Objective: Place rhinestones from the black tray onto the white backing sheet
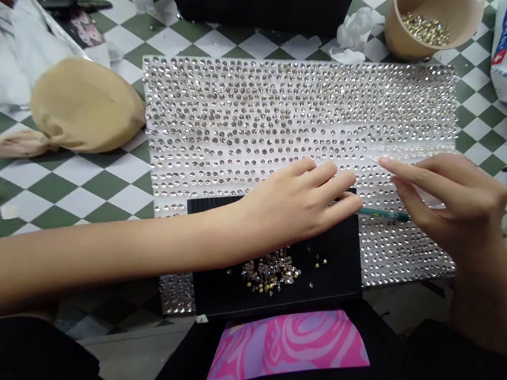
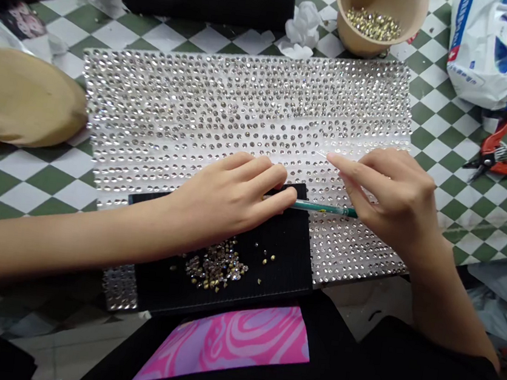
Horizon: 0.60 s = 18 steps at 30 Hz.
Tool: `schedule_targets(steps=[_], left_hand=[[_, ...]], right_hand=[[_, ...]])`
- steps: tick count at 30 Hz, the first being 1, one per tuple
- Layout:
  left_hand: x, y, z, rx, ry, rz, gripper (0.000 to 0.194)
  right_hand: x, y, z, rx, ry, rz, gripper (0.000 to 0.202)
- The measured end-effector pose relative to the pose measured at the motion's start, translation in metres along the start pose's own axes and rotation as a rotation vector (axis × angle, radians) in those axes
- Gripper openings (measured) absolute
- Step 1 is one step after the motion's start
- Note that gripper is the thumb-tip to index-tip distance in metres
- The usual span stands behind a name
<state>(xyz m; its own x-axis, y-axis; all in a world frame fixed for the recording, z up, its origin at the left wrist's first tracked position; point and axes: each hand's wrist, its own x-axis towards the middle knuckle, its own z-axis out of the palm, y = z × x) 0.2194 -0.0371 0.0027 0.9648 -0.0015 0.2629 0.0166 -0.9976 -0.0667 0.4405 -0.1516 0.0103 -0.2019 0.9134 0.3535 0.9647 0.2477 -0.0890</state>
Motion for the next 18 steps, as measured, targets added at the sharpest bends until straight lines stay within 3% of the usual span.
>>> schedule_targets(steps=[18], left_hand=[[-0.0005, 0.0005, 0.0008, -0.004, 0.013, 0.001, 0.013]], right_hand=[[0.0019, -0.0006, -0.0012, -0.019, -0.005, -0.014, 0.039]])
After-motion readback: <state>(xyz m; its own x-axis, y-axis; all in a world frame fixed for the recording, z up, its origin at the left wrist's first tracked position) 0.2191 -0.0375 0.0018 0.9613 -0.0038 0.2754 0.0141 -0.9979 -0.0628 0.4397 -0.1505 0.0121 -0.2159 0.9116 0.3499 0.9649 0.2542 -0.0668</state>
